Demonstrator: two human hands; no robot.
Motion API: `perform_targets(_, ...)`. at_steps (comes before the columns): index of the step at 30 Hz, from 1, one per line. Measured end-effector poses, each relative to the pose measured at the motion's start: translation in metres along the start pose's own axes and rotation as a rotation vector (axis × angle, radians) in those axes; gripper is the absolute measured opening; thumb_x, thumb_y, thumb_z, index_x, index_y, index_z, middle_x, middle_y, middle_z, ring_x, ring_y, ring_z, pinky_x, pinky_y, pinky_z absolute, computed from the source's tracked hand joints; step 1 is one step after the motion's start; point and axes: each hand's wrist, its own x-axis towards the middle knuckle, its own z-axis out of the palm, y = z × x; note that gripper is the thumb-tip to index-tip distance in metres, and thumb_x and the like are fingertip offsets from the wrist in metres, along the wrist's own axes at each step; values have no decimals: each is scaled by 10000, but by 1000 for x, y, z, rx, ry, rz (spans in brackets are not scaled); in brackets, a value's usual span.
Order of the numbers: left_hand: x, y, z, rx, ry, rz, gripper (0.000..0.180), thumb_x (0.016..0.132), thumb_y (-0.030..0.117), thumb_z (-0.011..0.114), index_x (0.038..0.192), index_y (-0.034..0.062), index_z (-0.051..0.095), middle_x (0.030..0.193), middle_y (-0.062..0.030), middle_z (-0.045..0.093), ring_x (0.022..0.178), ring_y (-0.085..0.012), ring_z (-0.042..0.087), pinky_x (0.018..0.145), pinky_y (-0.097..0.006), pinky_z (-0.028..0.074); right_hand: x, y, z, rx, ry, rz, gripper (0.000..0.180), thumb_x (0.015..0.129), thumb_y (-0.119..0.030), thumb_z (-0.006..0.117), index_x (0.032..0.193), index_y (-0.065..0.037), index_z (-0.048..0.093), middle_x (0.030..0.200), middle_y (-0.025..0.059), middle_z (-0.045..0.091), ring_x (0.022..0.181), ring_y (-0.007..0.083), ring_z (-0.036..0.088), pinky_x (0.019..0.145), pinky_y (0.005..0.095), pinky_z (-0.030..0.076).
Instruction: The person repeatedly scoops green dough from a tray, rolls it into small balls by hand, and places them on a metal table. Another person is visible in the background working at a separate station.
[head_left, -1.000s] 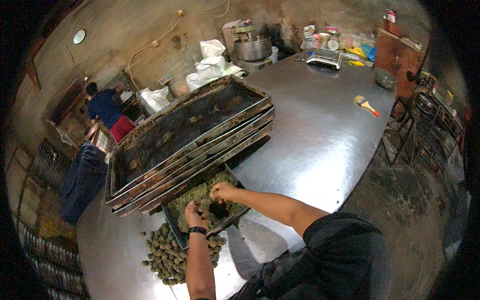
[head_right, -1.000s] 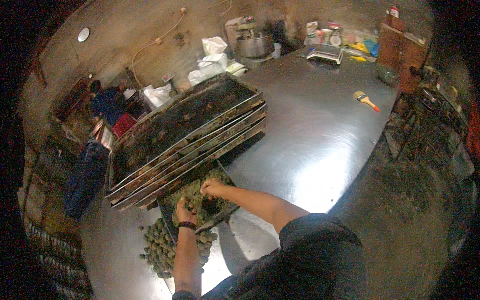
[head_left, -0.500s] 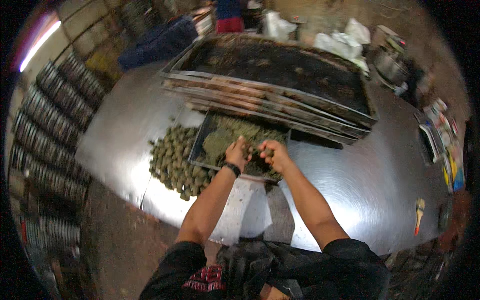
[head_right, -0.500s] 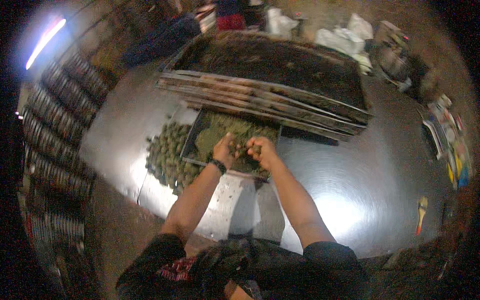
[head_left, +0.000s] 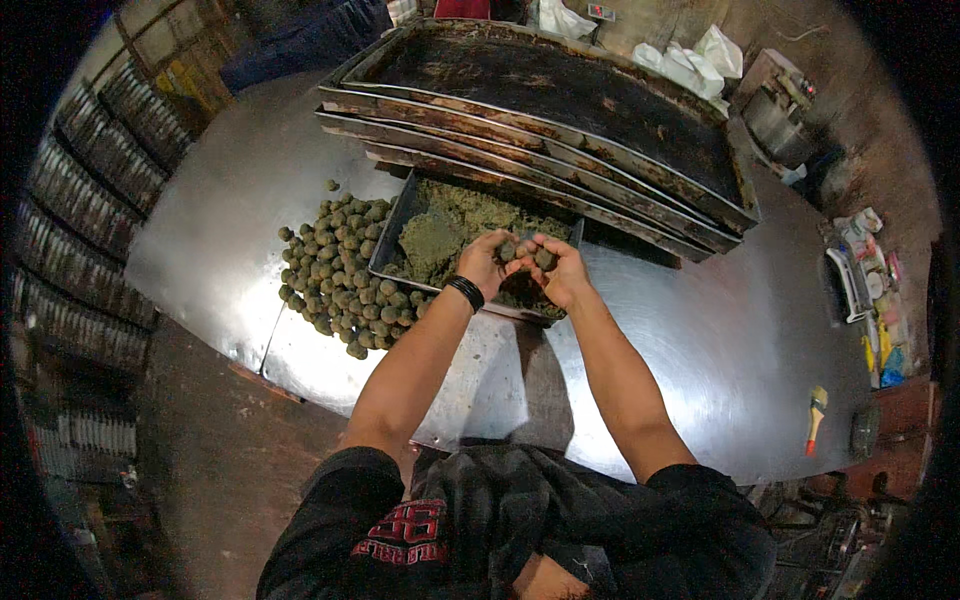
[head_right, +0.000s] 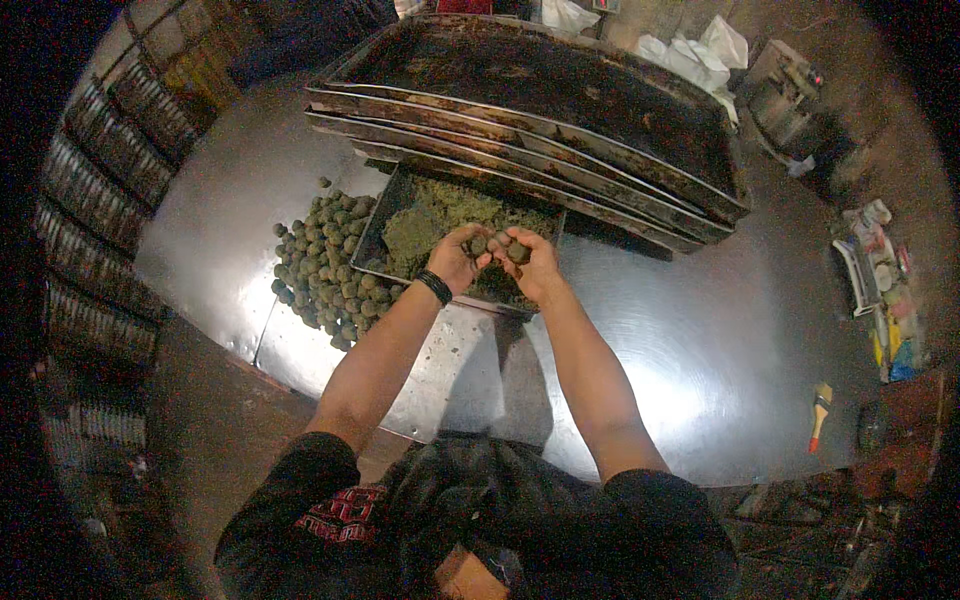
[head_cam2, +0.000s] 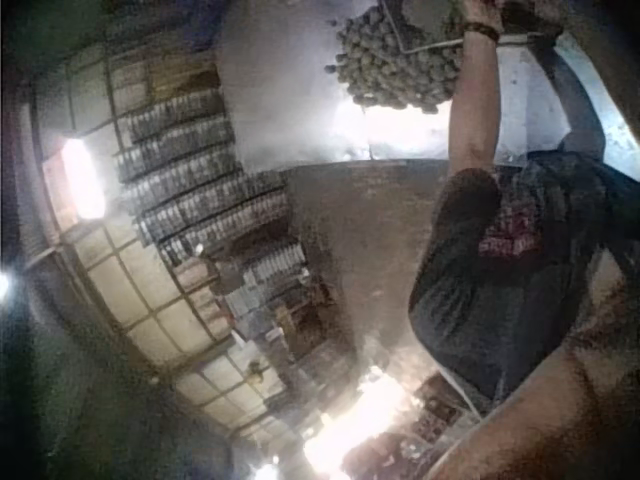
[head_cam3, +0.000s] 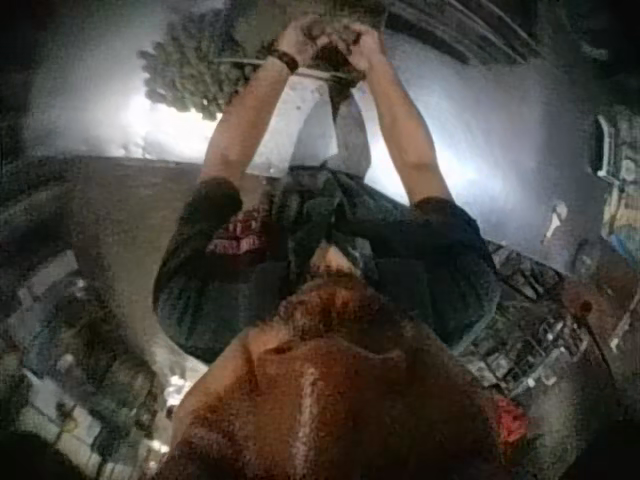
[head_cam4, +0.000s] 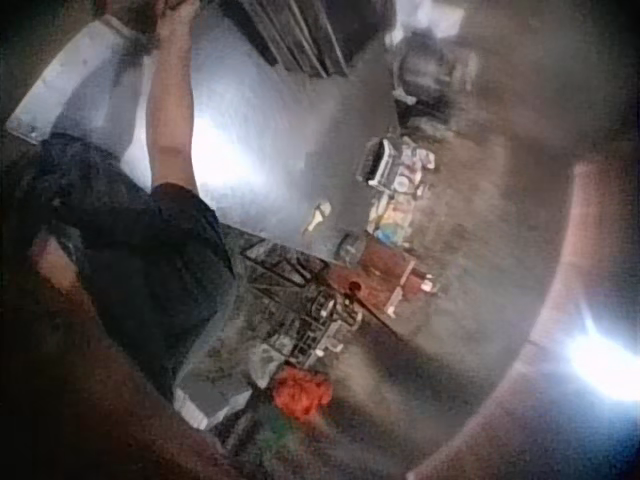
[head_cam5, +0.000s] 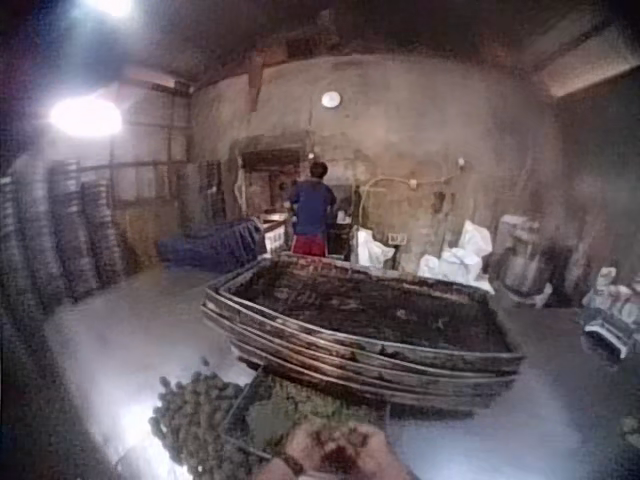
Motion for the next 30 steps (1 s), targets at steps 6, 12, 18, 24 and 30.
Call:
perform_targets(6,-7,22,-13,-267,-51,-144,335,843,454,540,739,145,464,636,-29,527,441,-101,414,342,-221,257,-12,-2,41,11,31,-85,459,769,-566,568,744,-117,477,628,10,489,483,115,425,411,231,294)
perform_targets(12,4,42,-45,30,70,-190,372,835,418,565,734,74,467,635,-78,519,528,-176,549,376,-272,410,-17,23,65,-166,372,-201,464,837,-521,494,652,-108,395,581,17,423,454,125,331,401,252,223)
perform_targets(18,10,53,-54,-125,-244,-148,280,846,335,577,932,77,511,900,-56,564,737,-194,595,578,-272,512,-12,20,61,-145,198,-257,276,887,-357,492,824,-89,506,775,23,521,603,113,462,434,219,325)
perform_targets(24,-4,62,-10,-110,66,-238,404,863,438,513,647,103,449,590,-40,506,409,-116,378,361,-267,280,-17,15,71,-230,542,-335,413,795,-497,584,646,-132,462,578,19,461,425,114,370,364,245,267)
perform_targets(30,5,25,-8,-51,164,-157,440,886,471,436,677,87,474,584,-48,488,423,-138,392,374,-284,299,-15,26,36,-65,305,-81,433,811,-503,550,626,-134,420,534,24,438,391,138,369,354,255,271)
